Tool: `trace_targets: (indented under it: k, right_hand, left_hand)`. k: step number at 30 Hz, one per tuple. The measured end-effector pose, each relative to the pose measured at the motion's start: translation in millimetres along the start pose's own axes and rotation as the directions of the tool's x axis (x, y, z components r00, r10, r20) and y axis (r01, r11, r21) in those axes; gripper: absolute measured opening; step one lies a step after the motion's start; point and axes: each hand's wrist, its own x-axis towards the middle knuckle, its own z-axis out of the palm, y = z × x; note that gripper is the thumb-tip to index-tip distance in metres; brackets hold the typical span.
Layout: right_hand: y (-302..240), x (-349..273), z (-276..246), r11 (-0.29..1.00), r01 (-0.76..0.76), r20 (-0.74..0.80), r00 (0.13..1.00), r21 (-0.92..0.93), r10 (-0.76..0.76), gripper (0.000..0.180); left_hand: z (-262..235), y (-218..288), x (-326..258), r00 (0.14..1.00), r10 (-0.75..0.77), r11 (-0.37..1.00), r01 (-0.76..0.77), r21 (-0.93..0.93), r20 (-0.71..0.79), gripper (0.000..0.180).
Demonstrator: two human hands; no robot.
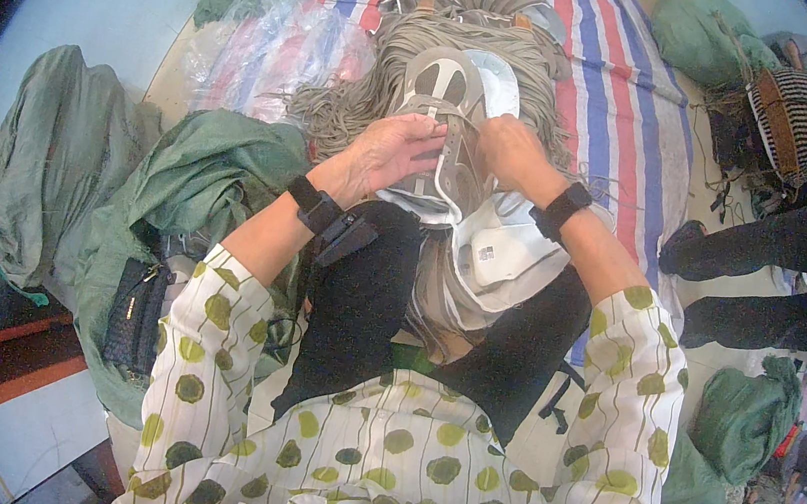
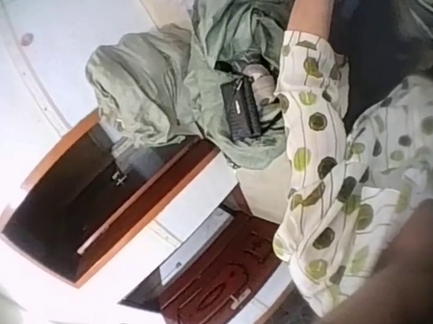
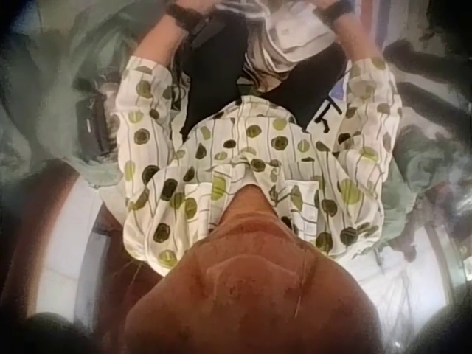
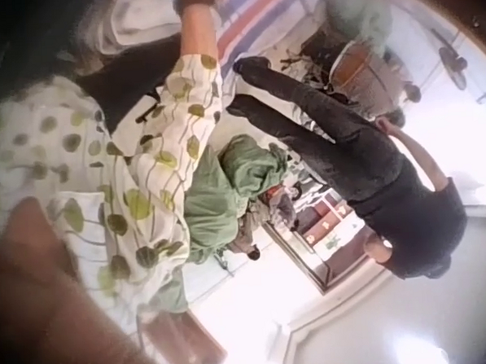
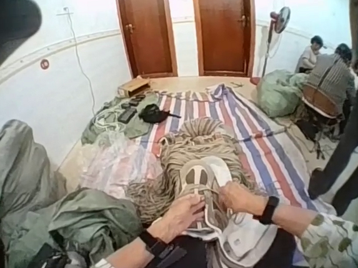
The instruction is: The person is lacing a pair of white and grey sneakers while sitting on the floor surrounded by bags of materials.
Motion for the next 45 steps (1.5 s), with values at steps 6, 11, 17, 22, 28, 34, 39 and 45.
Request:
trace_targets:
  k: [6, 11, 17, 22, 28, 34, 39, 45]
  right_hand:
    - [-4, 13, -20, 0.257, -0.232, 0.183, 0.962, 0.938, 0.201, 0.006]
    - [1, 15, -11, 0.810, -0.137, 0.055, 0.990, 0.571, 0.128, 0.010]
    - [-7, 10, -20, 0.806, -0.162, 0.109, 0.987, 0.569, 0.122, 0.012]
    - [-7, 12, -29, 0.869, -0.204, 0.158, 0.976, 0.451, 0.147, 0.021]
    - [-4, 12, -16, 0.916, -0.078, -0.072, 0.991, 0.394, 0.115, 0.029]
    - [-15, 9, -30, 0.890, -0.133, -0.131, 0.969, 0.437, 0.209, 0.031]
    - [0, 9, -23, 0.764, -0.249, 0.072, 0.964, 0.595, 0.257, 0.024]
    - [0, 16, -11, 0.766, -0.190, -0.002, 0.970, 0.614, 0.242, 0.016]
  left_hand:
    - [-1, -1, -1, 1.000, 0.002, 1.000, -0.002, 0.007, 0.029, 0.016]
    - [-1, -2, -1, 0.998, 0.009, 1.000, -0.009, 0.002, 0.055, 0.016]
    - [-2, 0, -4, 0.998, 0.006, 1.000, -0.006, 0.002, 0.054, 0.018]
    - [-4, -3, -2, 0.997, 0.012, 1.000, -0.012, -0.004, 0.073, 0.021]
    - [-4, -4, -1, 0.997, 0.014, 1.000, -0.013, -0.012, 0.071, 0.024]
    - [-4, -2, -4, 0.996, 0.012, 1.000, -0.011, -0.014, 0.084, 0.023]
    - [-3, -2, -3, 0.997, 0.014, 1.000, -0.013, -0.016, 0.081, 0.021]
    - [-6, -4, -2, 0.995, 0.025, 0.999, -0.021, -0.034, 0.095, 0.021]
